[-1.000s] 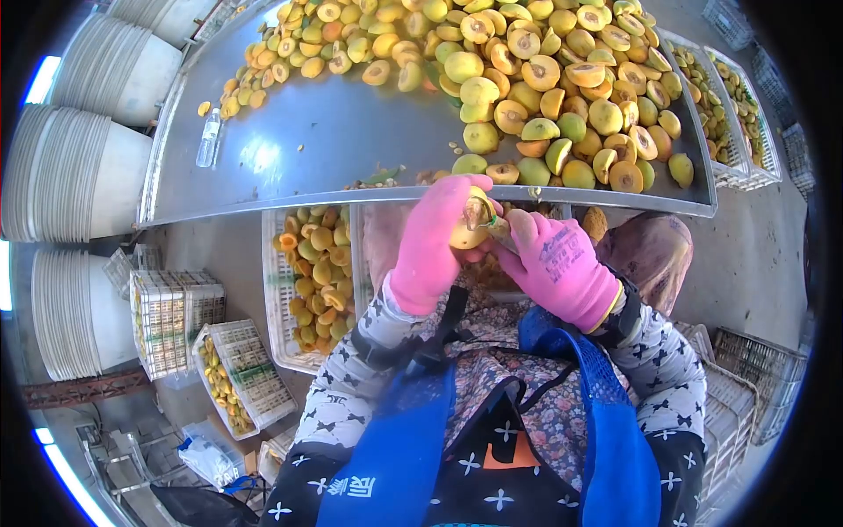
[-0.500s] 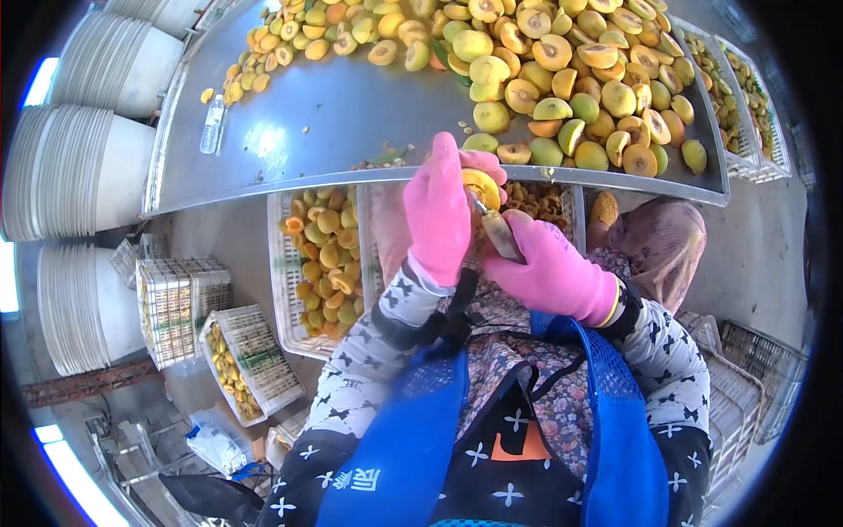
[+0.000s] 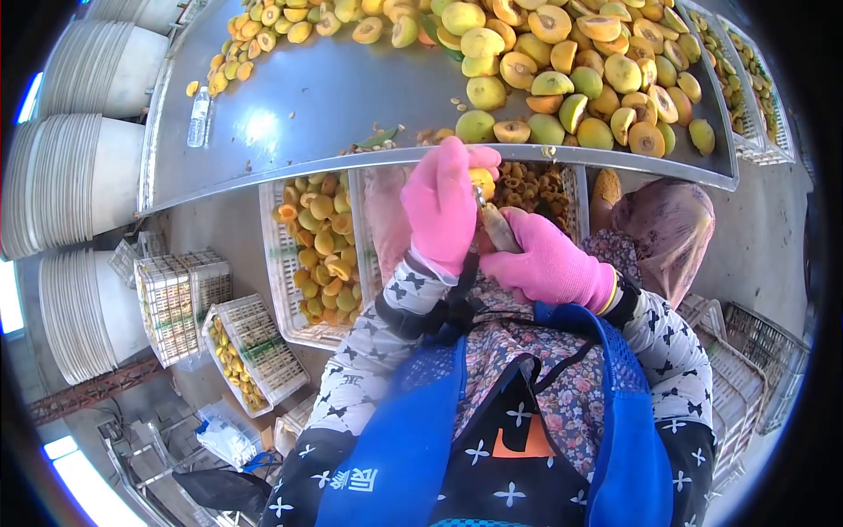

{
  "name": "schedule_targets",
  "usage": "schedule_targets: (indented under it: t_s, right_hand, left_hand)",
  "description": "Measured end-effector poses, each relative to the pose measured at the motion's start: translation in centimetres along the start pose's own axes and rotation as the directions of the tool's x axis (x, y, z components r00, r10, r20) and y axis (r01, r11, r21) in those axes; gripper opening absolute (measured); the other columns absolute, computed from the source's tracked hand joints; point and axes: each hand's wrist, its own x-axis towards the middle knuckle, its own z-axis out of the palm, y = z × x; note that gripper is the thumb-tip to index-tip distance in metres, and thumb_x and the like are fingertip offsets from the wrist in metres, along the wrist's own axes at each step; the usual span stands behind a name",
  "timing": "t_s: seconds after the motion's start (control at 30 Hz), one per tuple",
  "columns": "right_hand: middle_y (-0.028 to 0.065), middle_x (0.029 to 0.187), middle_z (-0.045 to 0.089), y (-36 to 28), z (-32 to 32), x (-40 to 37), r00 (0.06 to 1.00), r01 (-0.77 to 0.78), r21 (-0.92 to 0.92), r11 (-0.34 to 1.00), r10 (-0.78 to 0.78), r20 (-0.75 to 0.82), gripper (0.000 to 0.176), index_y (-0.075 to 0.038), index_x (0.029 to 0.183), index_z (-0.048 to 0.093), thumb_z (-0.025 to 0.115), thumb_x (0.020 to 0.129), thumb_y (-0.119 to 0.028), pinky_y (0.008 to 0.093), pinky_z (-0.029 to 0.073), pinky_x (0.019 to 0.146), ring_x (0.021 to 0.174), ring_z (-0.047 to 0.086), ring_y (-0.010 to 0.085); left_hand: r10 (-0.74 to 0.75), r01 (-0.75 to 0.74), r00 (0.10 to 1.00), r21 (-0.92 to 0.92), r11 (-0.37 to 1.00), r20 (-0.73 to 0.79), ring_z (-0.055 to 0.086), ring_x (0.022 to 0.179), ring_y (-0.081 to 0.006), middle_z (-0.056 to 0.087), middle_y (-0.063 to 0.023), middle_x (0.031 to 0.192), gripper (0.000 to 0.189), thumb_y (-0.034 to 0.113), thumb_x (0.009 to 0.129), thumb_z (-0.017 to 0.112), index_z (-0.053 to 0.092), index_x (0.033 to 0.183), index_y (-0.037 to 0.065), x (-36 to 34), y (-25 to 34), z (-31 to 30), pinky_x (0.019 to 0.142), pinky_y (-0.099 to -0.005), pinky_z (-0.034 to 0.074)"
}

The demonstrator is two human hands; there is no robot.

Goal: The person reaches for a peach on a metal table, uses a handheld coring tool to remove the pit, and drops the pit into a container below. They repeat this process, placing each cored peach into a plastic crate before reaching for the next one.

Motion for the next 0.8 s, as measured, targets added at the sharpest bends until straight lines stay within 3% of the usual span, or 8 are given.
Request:
schedule_targets:
  t_s: [0.13, 0.23, 0.3, 0.43, 0.53, 0.63, 0.73, 0.8]
  right_hand:
    - [0.0059, 0.071, 0.060, -0.9, -0.3, -0.7, 0.994, -0.085, -0.018, 0.996, 0.086, 0.064, 0.022, -0.001, 0.098, 0.055, 0.065, 0.087, -0.018, 0.0322, 0.046, 0.051, 0.055, 0.059, 0.0156]
    - [0.0050, 0.071, 0.060, 4.2, -0.2, 1.4, 0.765, 0.466, -0.624, 0.627, -0.640, -0.072, 0.021, -0.002, 0.097, 0.055, 0.064, 0.087, -0.017, 0.0304, 0.045, 0.050, 0.055, 0.058, 0.0145]
    - [0.0072, 0.071, 0.060, 3.5, -0.2, 1.0, 0.912, 0.313, -0.447, 0.838, -0.397, -0.104, 0.022, 0.000, 0.097, 0.055, 0.064, 0.087, -0.018, 0.0309, 0.046, 0.050, 0.055, 0.058, 0.0159]
    - [0.0058, 0.071, 0.060, -1.1, -1.5, -0.7, 0.973, -0.190, 0.050, 0.981, 0.180, 0.147, 0.017, 0.000, 0.092, 0.056, 0.065, 0.084, -0.012, 0.0329, 0.045, 0.049, 0.054, 0.058, 0.0161]
    - [0.0055, 0.071, 0.060, -0.8, -1.4, -0.4, 0.976, -0.157, -0.005, 0.988, 0.156, 0.151, 0.017, -0.001, 0.092, 0.056, 0.065, 0.083, -0.011, 0.0309, 0.043, 0.046, 0.050, 0.056, 0.0145]
    - [0.0036, 0.070, 0.058, 4.4, 0.3, 1.7, 0.746, 0.503, -0.574, 0.646, -0.660, -0.088, 0.016, -0.003, 0.093, 0.054, 0.065, 0.083, -0.008, 0.0261, 0.038, 0.041, 0.045, 0.051, 0.0105]
    - [0.0040, 0.071, 0.058, 1.4, 0.0, 0.4, 0.998, -0.060, 0.140, 0.988, 0.057, 0.020, 0.018, -0.002, 0.096, 0.053, 0.065, 0.083, -0.008, 0.0270, 0.040, 0.043, 0.048, 0.053, 0.0113]
    - [0.0038, 0.072, 0.058, 1.4, 0.3, 0.4, 0.998, -0.056, 0.156, 0.986, 0.055, 0.013, 0.019, -0.002, 0.098, 0.053, 0.065, 0.083, -0.007, 0.0269, 0.040, 0.043, 0.049, 0.053, 0.0112]
  left_hand:
    - [0.059, -0.074, 0.991, 0.115, 0.991, 0.124, 0.065, 0.075, -0.0179, 0.070, -0.0125, 0.088, 0.049, 0.037, 0.106, 0.043, 0.067, 0.093, -0.003, 0.7, -0.4, -0.8, 0.071, -0.0294, 0.052]
    - [-0.245, 0.243, 0.946, 0.036, 0.969, 0.211, 0.065, 0.074, -0.0182, 0.070, -0.0137, 0.088, 0.052, 0.040, 0.106, 0.041, 0.066, 0.093, -0.004, 1.1, 0.7, -0.7, 0.069, -0.0293, 0.052]
    - [-0.439, 0.473, 0.873, -0.156, 0.867, 0.212, 0.063, 0.071, -0.0148, 0.070, -0.0102, 0.082, 0.050, 0.037, 0.106, 0.042, 0.067, 0.089, -0.002, 1.2, 1.3, -0.4, 0.069, -0.0273, 0.050]
    - [-0.170, 0.186, 0.974, -0.101, 0.977, 0.147, 0.064, 0.069, -0.0168, 0.069, -0.0115, 0.081, 0.052, 0.039, 0.107, 0.039, 0.067, 0.087, -0.001, 0.4, 0.5, -0.2, 0.068, -0.0285, 0.051]
    - [-0.016, 0.007, 0.996, 0.098, 0.995, 0.089, 0.066, 0.070, -0.0194, 0.069, -0.0139, 0.081, 0.053, 0.040, 0.107, 0.038, 0.066, 0.088, -0.001, 0.3, -0.6, -0.4, 0.068, -0.0301, 0.053]
    - [-0.019, 0.014, 0.998, 0.083, 0.996, 0.063, 0.067, 0.073, -0.0213, 0.069, -0.0156, 0.083, 0.053, 0.043, 0.105, 0.040, 0.066, 0.091, -0.002, 0.4, -0.9, -0.7, 0.069, -0.0311, 0.054]
    - [-0.285, 0.322, 0.945, -0.297, 0.899, 0.160, 0.067, 0.075, -0.0223, 0.069, -0.0157, 0.086, 0.053, 0.046, 0.104, 0.044, 0.065, 0.095, -0.002, 0.9, 0.0, -0.8, 0.071, -0.0325, 0.055]
    - [-0.390, 0.459, 0.888, -0.449, 0.767, 0.241, 0.067, 0.076, -0.0233, 0.069, -0.0159, 0.087, 0.053, 0.048, 0.102, 0.046, 0.064, 0.096, -0.002, 0.8, 0.4, -0.9, 0.071, -0.0343, 0.056]
